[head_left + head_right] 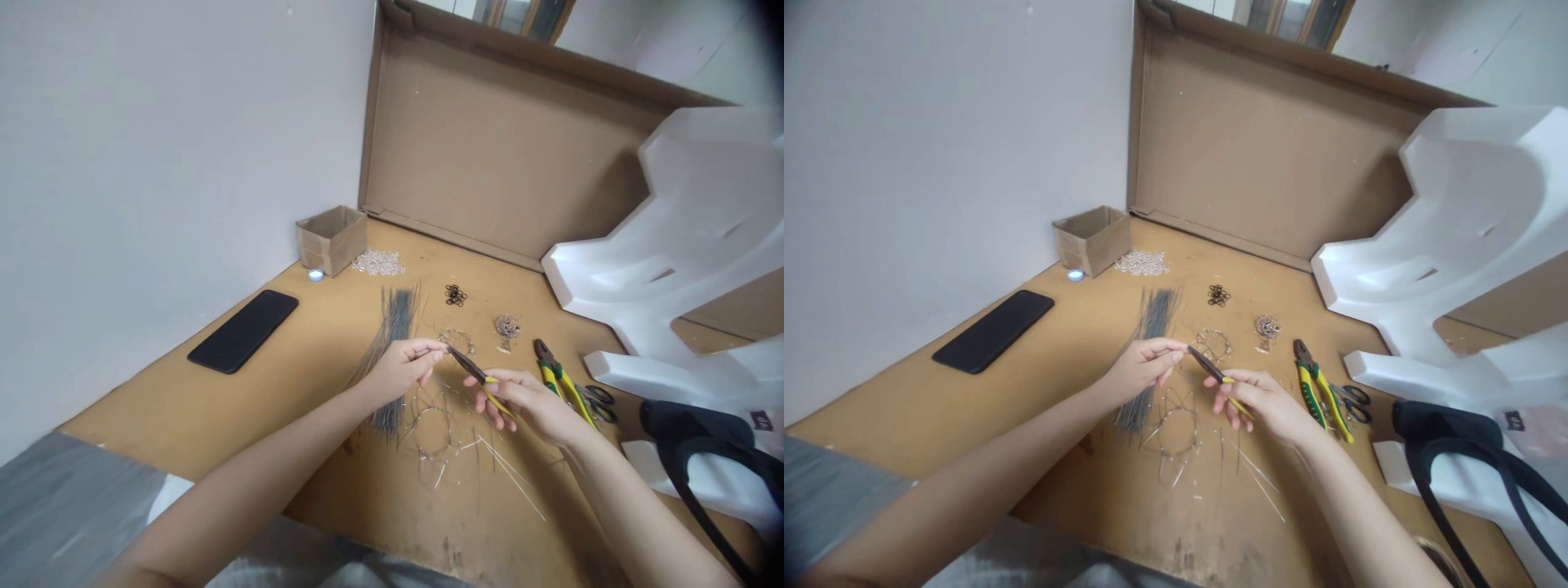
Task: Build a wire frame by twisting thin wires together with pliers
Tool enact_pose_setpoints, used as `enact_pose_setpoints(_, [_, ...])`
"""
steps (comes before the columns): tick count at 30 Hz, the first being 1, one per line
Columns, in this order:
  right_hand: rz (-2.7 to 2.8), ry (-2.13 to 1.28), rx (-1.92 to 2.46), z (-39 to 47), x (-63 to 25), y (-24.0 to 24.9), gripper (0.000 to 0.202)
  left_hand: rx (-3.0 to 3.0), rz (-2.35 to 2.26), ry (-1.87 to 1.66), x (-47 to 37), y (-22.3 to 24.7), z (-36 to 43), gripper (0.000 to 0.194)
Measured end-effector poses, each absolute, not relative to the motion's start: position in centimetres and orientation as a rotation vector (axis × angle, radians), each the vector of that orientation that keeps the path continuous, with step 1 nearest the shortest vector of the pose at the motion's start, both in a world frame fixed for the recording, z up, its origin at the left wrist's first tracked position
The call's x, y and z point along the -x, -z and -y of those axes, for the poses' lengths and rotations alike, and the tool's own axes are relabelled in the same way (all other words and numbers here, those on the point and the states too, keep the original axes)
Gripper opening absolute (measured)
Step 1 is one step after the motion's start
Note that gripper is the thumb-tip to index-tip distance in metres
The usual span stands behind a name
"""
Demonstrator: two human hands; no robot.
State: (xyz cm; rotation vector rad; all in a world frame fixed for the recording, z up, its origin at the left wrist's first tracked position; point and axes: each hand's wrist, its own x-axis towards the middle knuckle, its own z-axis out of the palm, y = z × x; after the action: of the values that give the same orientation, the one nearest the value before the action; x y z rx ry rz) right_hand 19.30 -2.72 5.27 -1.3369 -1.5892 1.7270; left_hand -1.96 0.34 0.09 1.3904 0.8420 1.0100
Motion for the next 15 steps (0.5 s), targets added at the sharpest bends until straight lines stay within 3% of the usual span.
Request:
enact_pose_setpoints(8, [1.747,-1.556,1.469,2.84,-19.08,-5.61,0.037,-1.419,-0.873,-1.009,1.80,0.24,-0.32,0.029])
enact_pose_setpoints(11, [1.962,-1.262,1.550,3.10,-18.95,-5.66,0.036,-1.400,-0.883,-0.984,1.77,0.00,-0.28,0.029])
enact_pose_setpoints(15, [2.313,-0.626,1.580,3.66,-18.56,-5.67,0.032,-1.323,-0.933,-0.930,1.66,-0.57,-0.16,0.025])
